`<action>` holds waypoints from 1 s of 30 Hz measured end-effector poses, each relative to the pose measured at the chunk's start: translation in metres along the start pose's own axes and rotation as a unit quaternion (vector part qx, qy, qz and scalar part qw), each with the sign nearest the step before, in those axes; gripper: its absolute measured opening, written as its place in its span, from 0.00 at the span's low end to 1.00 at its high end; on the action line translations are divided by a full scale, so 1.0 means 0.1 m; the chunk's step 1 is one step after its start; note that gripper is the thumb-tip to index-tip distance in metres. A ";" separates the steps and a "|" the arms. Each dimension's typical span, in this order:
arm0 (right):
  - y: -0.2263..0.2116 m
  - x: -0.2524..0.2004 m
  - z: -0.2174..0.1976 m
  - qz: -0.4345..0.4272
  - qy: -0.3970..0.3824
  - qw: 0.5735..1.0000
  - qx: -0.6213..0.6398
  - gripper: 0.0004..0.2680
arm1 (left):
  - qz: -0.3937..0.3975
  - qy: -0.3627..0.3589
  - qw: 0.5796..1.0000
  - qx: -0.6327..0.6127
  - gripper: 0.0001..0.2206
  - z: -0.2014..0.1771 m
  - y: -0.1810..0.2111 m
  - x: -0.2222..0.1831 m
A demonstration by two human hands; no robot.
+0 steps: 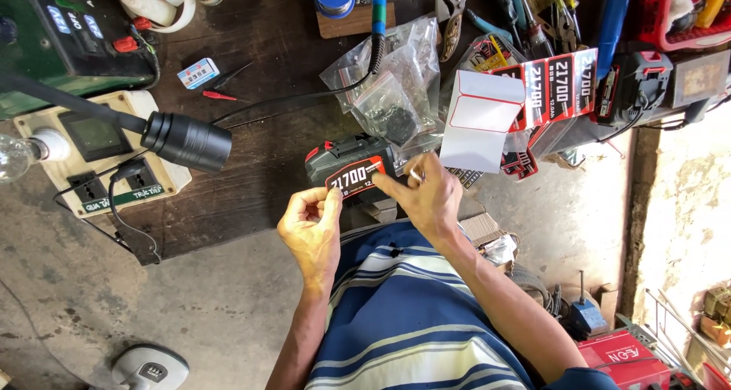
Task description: Applying identification labels to battery packs at a repair bench
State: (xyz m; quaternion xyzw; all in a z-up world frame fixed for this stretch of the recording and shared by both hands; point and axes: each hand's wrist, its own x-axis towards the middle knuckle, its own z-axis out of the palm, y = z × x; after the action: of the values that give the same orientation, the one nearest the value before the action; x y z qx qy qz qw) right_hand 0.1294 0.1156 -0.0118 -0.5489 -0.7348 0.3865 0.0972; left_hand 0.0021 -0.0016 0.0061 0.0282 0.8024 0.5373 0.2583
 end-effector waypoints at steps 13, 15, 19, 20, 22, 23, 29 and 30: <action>-0.08 0.08 0.05 -0.036 0.007 0.999 0.029 0.23 | 0.014 -0.014 1.000 -0.002 0.05 -0.05 -0.01 -0.05; -0.19 0.14 -0.08 -0.020 -0.071 0.995 0.066 0.32 | 0.019 -0.025 1.000 0.004 0.05 -0.06 -0.01 -0.05; -0.20 0.34 -0.15 -0.016 -0.151 0.988 0.019 0.20 | 0.031 -0.015 0.999 0.024 0.06 -0.11 0.04 -0.06; -0.20 0.41 -0.14 -0.022 -0.151 0.988 0.001 0.20 | 0.036 -0.023 0.999 0.032 0.06 -0.12 0.03 -0.06; -0.18 0.55 -0.09 -0.033 -0.158 0.987 -0.022 0.19 | 0.036 -0.023 0.998 0.036 0.06 -0.14 0.02 -0.07; -0.16 0.63 -0.04 -0.069 -0.153 0.985 -0.050 0.19 | 0.034 -0.023 0.999 0.029 0.06 -0.15 0.01 -0.07; -0.66 0.68 -0.02 -0.094 -0.188 0.968 -0.139 0.21 | 0.029 -0.017 0.999 0.034 0.08 -0.16 0.01 -0.09; -0.77 0.65 -0.02 -0.078 -0.205 0.964 -0.148 0.23 | 0.031 -0.019 0.998 0.042 0.08 -0.16 0.03 -0.09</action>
State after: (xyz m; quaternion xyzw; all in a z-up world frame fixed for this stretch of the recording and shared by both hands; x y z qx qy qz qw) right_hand 0.0498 0.1663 0.0230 -0.4076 -0.8284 0.3688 -0.1078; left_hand 0.0022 -0.0166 0.0168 0.0740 0.8181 0.5101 0.2551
